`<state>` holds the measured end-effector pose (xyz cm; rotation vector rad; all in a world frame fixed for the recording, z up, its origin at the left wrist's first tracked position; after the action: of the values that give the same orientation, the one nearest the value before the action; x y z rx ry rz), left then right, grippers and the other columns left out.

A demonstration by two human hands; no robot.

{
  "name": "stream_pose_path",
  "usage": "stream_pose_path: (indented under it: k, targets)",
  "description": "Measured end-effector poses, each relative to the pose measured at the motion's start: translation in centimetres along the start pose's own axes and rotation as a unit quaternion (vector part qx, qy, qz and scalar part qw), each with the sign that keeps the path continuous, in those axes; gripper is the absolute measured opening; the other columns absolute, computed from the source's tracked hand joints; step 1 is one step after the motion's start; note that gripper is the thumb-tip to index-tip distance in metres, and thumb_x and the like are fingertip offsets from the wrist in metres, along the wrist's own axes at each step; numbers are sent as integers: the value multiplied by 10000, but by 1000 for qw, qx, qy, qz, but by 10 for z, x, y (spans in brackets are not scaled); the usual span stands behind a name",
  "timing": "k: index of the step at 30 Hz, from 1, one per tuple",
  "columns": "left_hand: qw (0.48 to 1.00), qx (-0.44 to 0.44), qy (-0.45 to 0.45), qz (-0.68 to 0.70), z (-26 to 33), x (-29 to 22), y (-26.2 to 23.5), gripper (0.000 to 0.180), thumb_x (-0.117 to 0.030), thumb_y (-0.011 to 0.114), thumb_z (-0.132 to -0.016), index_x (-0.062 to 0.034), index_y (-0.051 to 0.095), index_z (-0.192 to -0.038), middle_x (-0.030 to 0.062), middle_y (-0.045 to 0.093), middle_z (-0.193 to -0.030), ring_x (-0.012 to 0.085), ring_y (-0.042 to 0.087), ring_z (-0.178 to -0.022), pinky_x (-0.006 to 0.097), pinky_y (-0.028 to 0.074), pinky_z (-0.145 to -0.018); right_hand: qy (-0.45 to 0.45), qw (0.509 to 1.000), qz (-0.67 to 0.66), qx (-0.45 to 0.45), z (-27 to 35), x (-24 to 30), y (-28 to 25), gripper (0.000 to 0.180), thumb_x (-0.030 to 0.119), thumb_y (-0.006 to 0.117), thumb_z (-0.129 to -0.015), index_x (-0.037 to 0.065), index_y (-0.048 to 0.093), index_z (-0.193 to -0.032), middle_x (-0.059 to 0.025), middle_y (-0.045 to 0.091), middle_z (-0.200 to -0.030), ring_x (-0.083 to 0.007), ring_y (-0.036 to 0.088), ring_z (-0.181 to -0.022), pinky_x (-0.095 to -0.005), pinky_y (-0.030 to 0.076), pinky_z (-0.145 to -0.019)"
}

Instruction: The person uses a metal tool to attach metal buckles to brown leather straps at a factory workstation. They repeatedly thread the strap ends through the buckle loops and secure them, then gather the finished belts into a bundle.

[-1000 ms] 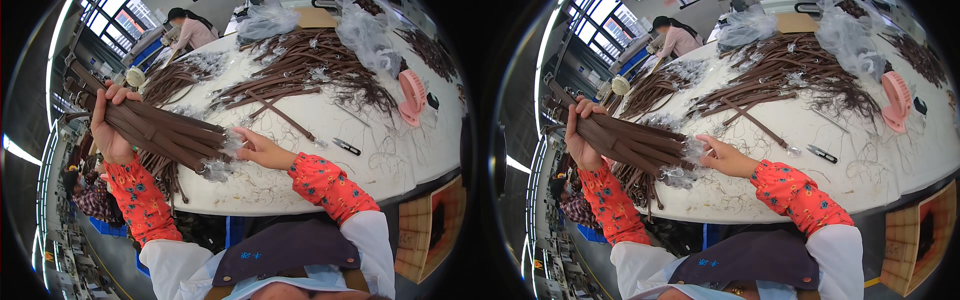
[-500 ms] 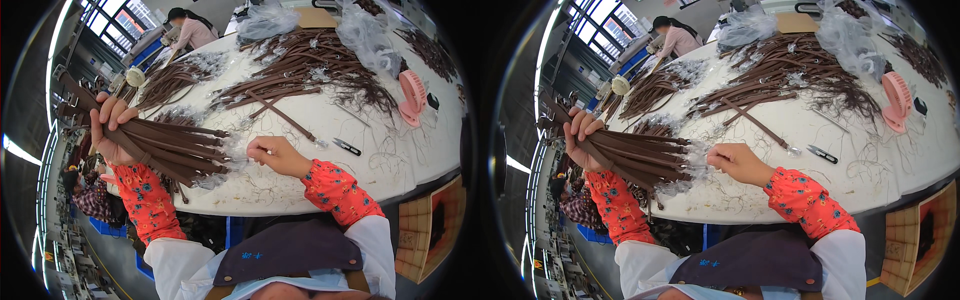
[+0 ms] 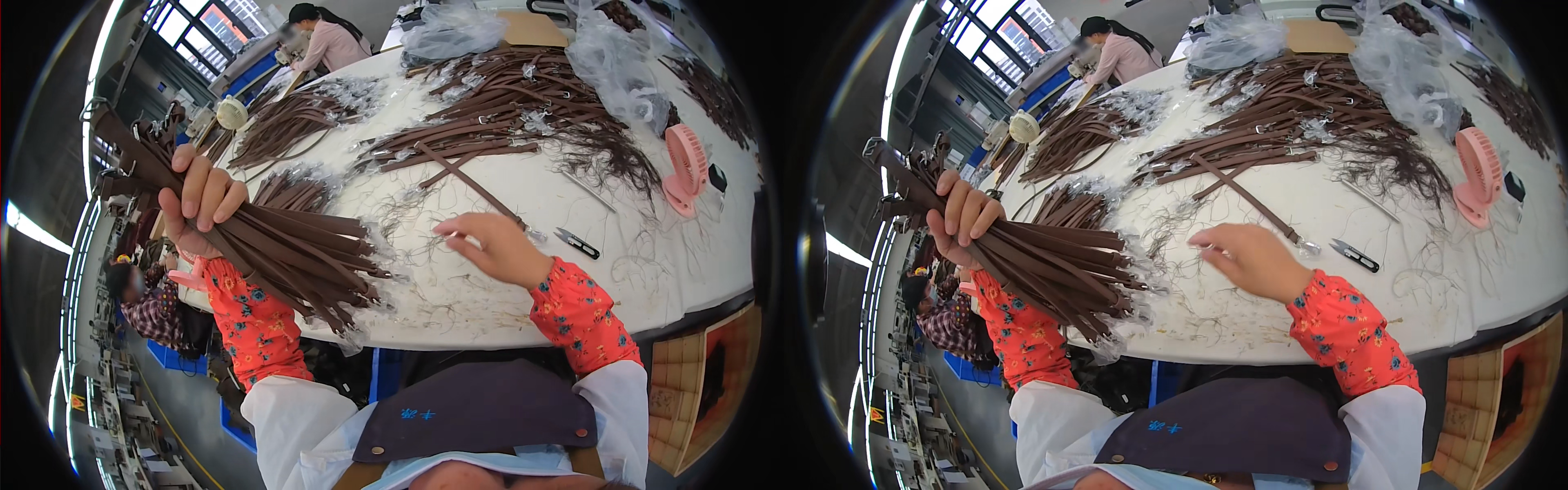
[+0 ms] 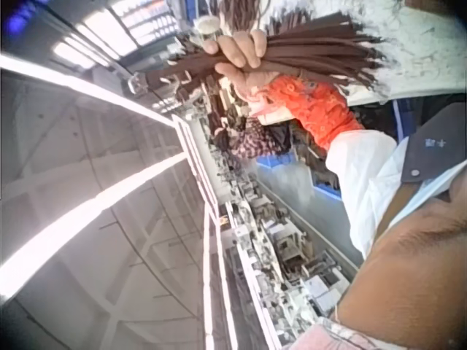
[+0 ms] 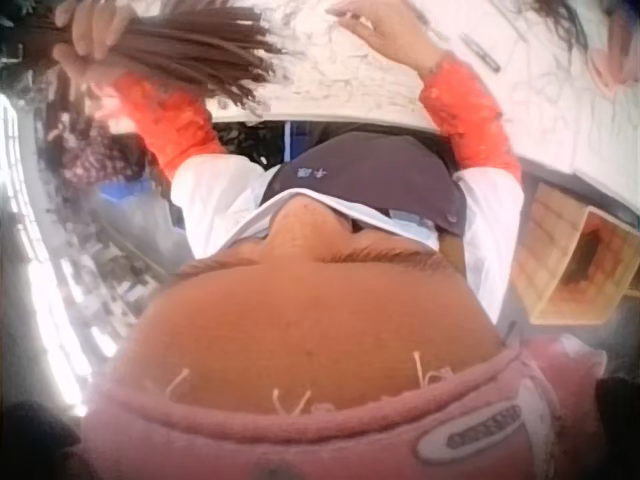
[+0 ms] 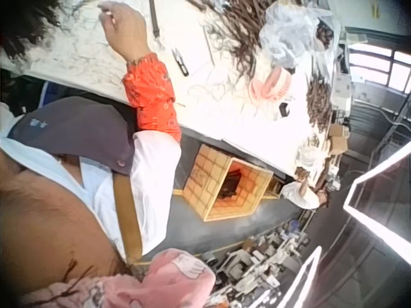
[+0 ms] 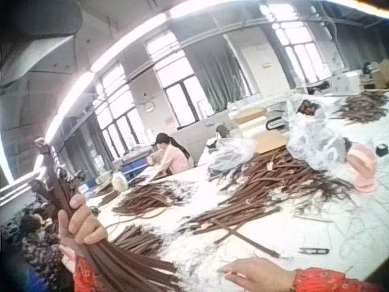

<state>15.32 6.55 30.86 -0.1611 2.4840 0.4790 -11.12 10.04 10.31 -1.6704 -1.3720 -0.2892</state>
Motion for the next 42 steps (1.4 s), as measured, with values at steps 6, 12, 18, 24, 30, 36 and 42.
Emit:
stream_pose_path:
  k: [6, 12, 18, 24, 30, 36, 42]
  targets:
    - [999, -36, -18, 7, 2, 22, -11, 234, -168, 571, -1015, -53, 430, -1163, 6, 505, -784, 114, 532, -647, 308, 457, -686, -109, 980, -164, 40, -11, 82, 36, 257, 163, 706, -915, 48, 652, -1139, -124, 674, -1049, -249, 674, -861, -328, 547, -699]
    - [998, -63, -27, -11, -1, 43, -10, 277, -196, 510, -1034, -30, 452, -1248, 11, 486, -815, 119, 486, -674, 333, 418, -707, -122, 986, -80, -84, -30, 105, 38, 356, 175, 774, -843, 83, 620, -1151, -89, 615, -972, -220, 636, -743, -341, 525, -649]
    - [991, -128, -37, -33, -5, 66, -15, 273, -191, 492, -1040, -44, 478, -1269, 27, 480, -843, 134, 477, -709, 343, 424, -725, -222, 945, 145, -191, -44, 106, 32, 307, 108, 733, -796, 104, 631, -1086, -47, 595, -933, -229, 611, -795, -347, 467, -676]
    - [977, -203, -41, -55, 0, 77, -21, 237, -175, 511, -1032, -50, 503, -1233, 39, 488, -854, 154, 493, -739, 363, 457, -773, -273, 913, 227, -198, -48, 99, 26, 245, 68, 774, -761, 117, 668, -976, -3, 572, -755, -211, 582, -724, -334, 461, -645]
    - [968, -238, -50, -53, 5, 78, -37, 226, -170, 529, -1024, -51, 512, -1215, 36, 495, -851, 160, 517, -762, 371, 478, -802, -134, 984, -34, -109, -45, 74, 5, 102, 157, 624, -953, 73, 674, -983, -22, 577, -637, -174, 583, -612, -311, 465, -607]
    - [960, -266, -62, -64, 13, 76, -50, 206, -168, 539, -1020, -53, 529, -1191, 30, 510, -854, 161, 524, -765, 366, 481, -807, -5, 912, -409, -43, -30, 46, -48, 318, 287, 440, -1086, 37, 637, -1114, -24, 618, -685, -76, 567, -640, -242, 472, -619]
    - [954, -282, -64, -74, 13, 84, -49, 208, -170, 547, -1016, -54, 529, -1188, 28, 512, -860, 161, 520, -768, 373, 483, -818, 25, 968, -249, 14, -40, 56, 2, 233, 185, 561, -1020, 23, 598, -1182, -33, 645, -747, -99, 566, -618, -254, 470, -621]
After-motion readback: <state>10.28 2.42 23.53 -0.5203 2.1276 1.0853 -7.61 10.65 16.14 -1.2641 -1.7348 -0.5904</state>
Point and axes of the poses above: each hand's wrist, its own z-axis away from the middle knuckle, its own y-axis out of the palm, x = y × z, the point moved 6 cm from there along -z, towards the middle knuckle
